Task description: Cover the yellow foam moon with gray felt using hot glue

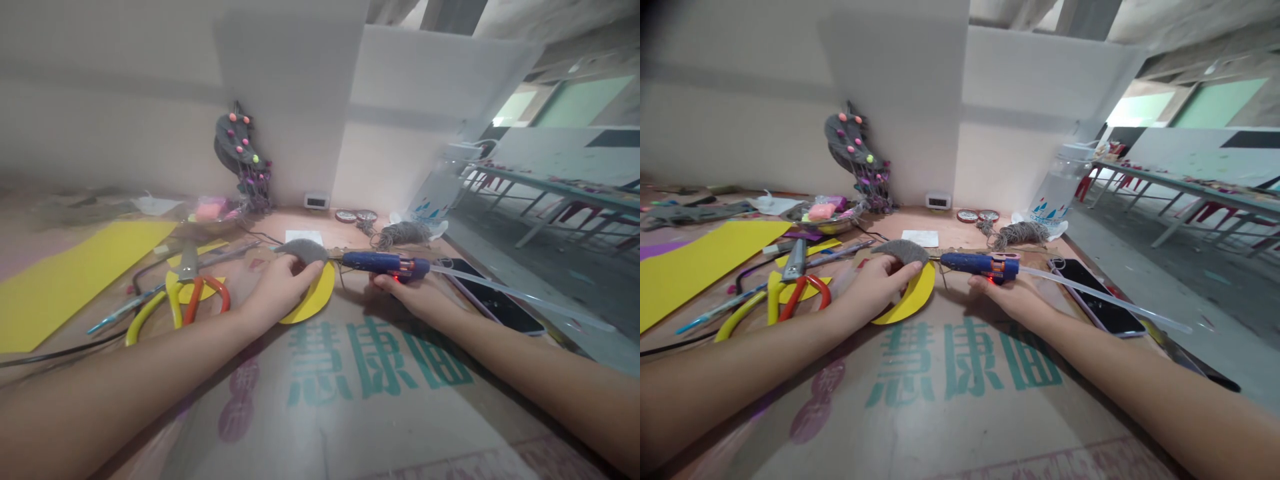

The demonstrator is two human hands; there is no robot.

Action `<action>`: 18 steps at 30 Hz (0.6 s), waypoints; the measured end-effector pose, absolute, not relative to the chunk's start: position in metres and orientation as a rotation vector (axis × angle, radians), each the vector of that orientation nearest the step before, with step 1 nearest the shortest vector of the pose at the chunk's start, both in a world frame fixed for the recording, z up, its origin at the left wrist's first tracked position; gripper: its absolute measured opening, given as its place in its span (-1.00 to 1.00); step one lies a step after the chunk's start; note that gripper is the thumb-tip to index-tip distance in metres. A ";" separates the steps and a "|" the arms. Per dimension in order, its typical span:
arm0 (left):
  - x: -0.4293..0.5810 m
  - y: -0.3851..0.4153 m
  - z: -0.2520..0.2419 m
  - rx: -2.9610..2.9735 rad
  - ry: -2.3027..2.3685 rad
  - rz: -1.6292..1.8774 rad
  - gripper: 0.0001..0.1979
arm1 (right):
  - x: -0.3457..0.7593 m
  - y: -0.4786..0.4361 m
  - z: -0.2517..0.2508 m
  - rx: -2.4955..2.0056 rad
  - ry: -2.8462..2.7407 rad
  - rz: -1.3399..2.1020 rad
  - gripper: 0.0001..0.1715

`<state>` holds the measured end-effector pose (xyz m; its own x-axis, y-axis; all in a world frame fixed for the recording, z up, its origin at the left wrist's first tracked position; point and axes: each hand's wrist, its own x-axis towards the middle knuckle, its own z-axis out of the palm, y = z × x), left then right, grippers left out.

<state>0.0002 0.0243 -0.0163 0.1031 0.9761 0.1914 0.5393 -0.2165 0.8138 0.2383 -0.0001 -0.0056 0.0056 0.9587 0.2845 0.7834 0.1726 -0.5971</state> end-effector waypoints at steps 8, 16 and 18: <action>0.001 0.026 -0.018 1.797 1.476 1.012 -0.58 | 0.237 0.001 -0.006 -1.650 -1.786 0.369 -0.62; 0.000 0.027 -0.019 1.807 1.490 0.997 -0.57 | 0.238 -0.002 -0.005 -1.654 -1.798 0.430 -0.61; 0.000 0.028 -0.020 1.823 1.480 1.005 -0.57 | 0.237 -0.004 -0.005 -1.644 -1.814 0.434 -0.61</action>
<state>-0.0003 0.0280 -0.0200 0.1014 0.9759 0.1933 0.5400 -0.2172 0.8132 0.2370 -0.0039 -0.0046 -0.0089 0.9713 0.2377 0.7585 0.1615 -0.6313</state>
